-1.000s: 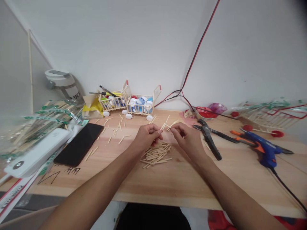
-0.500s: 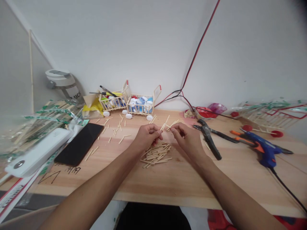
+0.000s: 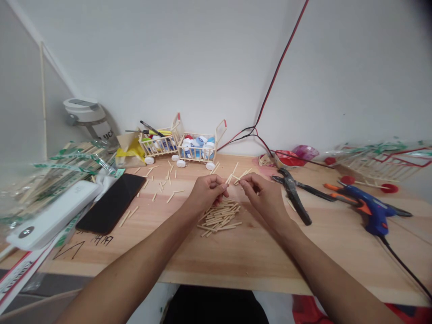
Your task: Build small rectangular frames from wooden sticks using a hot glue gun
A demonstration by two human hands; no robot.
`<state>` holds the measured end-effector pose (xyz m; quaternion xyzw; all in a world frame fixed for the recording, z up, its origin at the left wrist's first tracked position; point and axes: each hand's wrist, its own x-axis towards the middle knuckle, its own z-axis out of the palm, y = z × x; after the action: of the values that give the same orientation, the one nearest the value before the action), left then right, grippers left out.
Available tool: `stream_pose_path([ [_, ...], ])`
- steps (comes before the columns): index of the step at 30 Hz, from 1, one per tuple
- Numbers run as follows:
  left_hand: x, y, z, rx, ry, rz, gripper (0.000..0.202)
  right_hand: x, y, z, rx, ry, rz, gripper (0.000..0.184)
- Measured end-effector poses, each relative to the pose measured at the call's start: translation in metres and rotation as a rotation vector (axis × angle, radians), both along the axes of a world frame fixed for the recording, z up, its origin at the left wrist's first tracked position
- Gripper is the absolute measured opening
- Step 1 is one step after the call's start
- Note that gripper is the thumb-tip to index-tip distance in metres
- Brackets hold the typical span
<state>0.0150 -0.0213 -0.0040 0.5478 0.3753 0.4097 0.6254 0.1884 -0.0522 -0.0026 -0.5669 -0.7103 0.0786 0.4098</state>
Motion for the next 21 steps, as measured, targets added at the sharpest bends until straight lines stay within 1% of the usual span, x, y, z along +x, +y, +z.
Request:
stream_pose_path([
  [9, -0.0005, 0.0008, -0.0032, 0.018, -0.007, -0.011, 0.023, 0.0015, 0.0004, -0.0021, 0.000, -0.002, 0.001, 0.019],
  [21, -0.0004, -0.0002, -0.0011, 0.009, 0.006, -0.004, 0.020, 0.0005, 0.0004, -0.0015, 0.001, -0.005, -0.003, 0.019],
])
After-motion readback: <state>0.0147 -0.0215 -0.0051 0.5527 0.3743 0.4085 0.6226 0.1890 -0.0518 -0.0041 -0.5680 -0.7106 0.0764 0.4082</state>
